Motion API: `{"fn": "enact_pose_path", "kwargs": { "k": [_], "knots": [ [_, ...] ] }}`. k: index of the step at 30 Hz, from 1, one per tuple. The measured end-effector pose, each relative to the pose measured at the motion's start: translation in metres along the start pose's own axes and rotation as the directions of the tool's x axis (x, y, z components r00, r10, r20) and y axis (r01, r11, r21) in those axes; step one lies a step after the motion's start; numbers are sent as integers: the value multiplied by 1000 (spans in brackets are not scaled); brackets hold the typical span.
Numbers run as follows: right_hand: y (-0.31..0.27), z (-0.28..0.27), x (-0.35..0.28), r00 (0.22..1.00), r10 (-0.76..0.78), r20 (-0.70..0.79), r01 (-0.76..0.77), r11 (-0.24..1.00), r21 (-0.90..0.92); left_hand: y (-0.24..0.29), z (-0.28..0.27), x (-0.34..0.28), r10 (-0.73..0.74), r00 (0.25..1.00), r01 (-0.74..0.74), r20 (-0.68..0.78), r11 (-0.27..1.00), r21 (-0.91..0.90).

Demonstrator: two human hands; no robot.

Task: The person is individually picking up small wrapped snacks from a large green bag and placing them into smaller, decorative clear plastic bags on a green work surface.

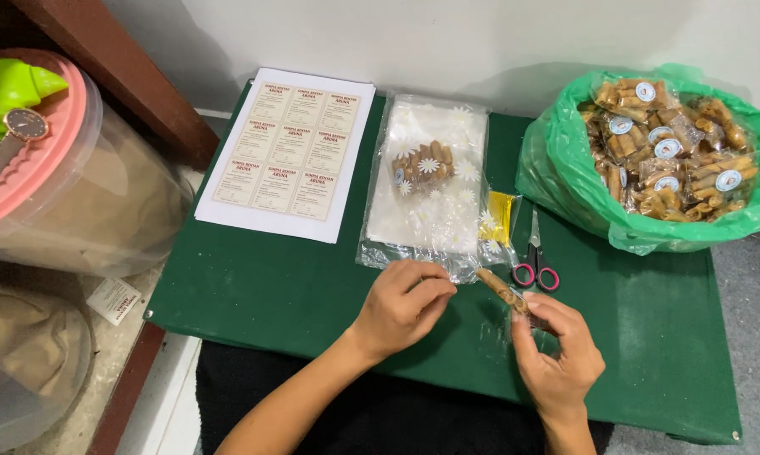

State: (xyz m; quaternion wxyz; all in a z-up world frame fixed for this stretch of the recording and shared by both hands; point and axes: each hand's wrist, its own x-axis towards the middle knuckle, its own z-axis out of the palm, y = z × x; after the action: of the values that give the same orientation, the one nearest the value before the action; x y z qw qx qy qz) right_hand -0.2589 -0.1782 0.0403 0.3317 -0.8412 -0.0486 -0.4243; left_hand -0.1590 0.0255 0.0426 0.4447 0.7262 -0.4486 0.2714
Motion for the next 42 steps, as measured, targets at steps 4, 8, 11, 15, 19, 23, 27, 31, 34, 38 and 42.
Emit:
{"fn": "enact_pose_path", "kwargs": {
  "k": [4,8,11,15,19,23,27,31,34,38,42],
  "knots": [
    [6,7,-11,998,59,-1,-59,998,19,15,8,-8,-150,981,167,123,974,-150],
    [13,24,-12,999,-20,27,22,997,-73,30,13,-3,-425,856,508,293,793,-337],
    [23,35,-15,991,-101,92,117,975,-191,42,12,4,-451,823,565,346,715,-413],
    [28,48,-14,957,-201,208,258,920,-295,49,16,6,-399,845,529,356,719,-450],
    [8,56,3,961,-166,220,250,864,-438,46,18,5,-396,857,508,329,754,-417],
    [20,66,-11,885,195,424,-10,916,-401,47,7,13,-334,920,389,206,845,-366],
    [10,74,5,732,397,553,-251,912,-323,24,-8,40,-232,973,223,0,937,-269],
    [32,101,6,937,-62,345,232,848,-476,-72,13,71,-295,955,286,-36,946,-151],
    [46,116,1,938,66,339,93,898,-431,-137,35,95,-230,973,225,6,960,165],
    [33,120,17,941,114,317,38,898,-437,-172,51,113,-464,833,335,301,857,392],
    [44,127,16,955,90,282,61,873,-485,-175,57,123,-539,731,329,419,816,476]
  ]
}}
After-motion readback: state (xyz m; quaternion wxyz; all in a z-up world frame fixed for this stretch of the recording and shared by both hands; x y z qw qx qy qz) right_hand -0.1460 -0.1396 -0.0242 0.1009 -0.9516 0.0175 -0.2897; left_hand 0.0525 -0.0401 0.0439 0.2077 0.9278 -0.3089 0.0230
